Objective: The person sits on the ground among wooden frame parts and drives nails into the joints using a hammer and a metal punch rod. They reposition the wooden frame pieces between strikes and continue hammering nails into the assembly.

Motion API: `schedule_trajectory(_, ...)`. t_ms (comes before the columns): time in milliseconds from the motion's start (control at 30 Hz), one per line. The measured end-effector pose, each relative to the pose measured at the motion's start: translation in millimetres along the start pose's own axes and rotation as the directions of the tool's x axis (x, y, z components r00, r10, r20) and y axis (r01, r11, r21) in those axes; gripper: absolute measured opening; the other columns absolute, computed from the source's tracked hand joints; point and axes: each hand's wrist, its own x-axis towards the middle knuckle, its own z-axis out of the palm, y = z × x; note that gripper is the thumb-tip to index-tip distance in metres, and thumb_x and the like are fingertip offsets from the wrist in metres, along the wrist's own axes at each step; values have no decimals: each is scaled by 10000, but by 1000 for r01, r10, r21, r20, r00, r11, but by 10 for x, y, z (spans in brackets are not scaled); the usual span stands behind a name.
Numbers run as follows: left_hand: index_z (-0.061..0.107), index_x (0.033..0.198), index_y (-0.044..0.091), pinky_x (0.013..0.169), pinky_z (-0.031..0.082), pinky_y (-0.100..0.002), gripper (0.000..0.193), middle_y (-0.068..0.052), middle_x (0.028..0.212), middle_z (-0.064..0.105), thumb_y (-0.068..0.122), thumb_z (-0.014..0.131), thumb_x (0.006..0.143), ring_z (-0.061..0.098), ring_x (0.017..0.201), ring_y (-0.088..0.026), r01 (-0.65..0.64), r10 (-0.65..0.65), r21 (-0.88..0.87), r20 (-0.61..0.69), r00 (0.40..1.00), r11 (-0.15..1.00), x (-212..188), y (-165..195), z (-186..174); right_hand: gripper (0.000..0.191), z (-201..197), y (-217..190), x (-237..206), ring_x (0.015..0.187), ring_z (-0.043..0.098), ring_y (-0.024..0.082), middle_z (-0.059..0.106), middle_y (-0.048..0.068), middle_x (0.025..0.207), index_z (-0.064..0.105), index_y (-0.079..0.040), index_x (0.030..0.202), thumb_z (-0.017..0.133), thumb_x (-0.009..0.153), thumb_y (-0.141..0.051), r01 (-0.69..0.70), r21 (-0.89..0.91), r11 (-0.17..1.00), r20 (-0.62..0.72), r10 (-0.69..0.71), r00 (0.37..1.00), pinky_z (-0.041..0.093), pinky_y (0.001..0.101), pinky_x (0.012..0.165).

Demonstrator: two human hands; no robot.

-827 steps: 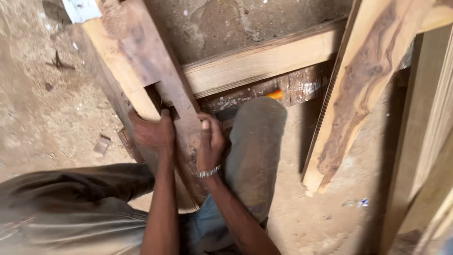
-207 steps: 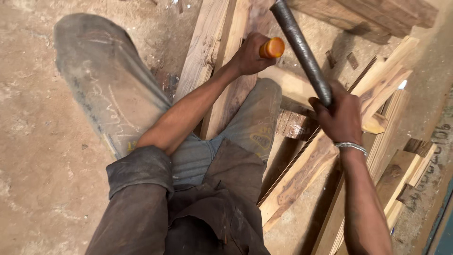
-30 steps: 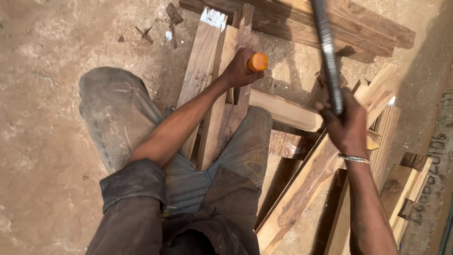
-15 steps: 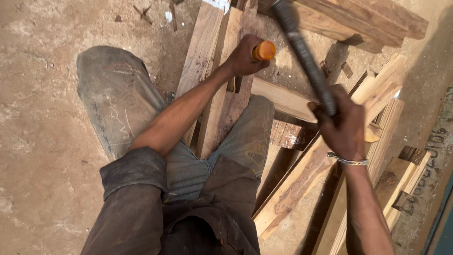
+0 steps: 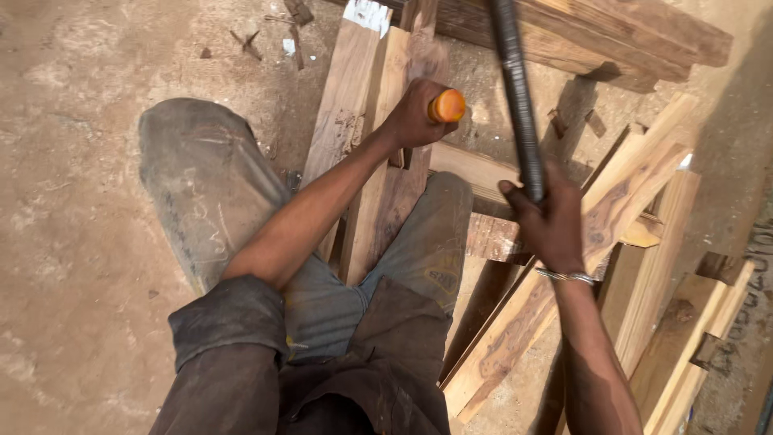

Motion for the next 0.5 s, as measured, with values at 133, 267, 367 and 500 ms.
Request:
schedule_trajectory(133, 658, 902, 51, 878, 535, -380, 241, -94, 877, 697, 220, 828, 876, 710, 852, -232, 190, -188, 9, 181, 965, 982, -59, -30, 5, 220, -498, -707, -44, 430, 456, 89, 500, -22, 629, 526, -63, 980, 715, 1024, -167, 495, 315, 809, -448, -333, 830, 415, 236, 404)
schedule_trajectory(267, 698, 1001, 62, 996, 438, -459, 371, -128, 968, 703, 178, 921, 728, 641, 988, -310, -26, 26, 49, -11, 1000, 998, -80, -71, 15, 234, -73, -619, 402, 387, 550, 147, 604, 46, 559, 523, -15, 1204, 504, 1027, -167, 728, 204, 654, -818, -295, 494, 461, 314, 308)
schedule_trajectory(367, 688, 1035, 64, 1005, 411, -467, 410, -134, 1004, 683, 201, 927, 732, 627, 1003, -302, -68, 67, 37, 29, 997, 997, -56, -91, 14, 176, 180, 7, 211, 444, 538, 249, 557, 126, 552, 624, 1, 1192, 507, 1125, -113, 48, -561, 826, 155, 48, 987, 394, 402, 379)
schedule_trajectory(500, 678, 1050, 26, 989, 431, -474, 420, -144, 975, 698, 186, 906, 736, 651, 963, -297, -218, 223, 95, -53, 973, 971, -96, -166, 12, 124, 330, 592, -69, 465, 532, 143, 557, 83, 620, 569, -39, 953, 692, 935, -50, -68, -104, 992, 57, 74, 996, 441, 305, 420)
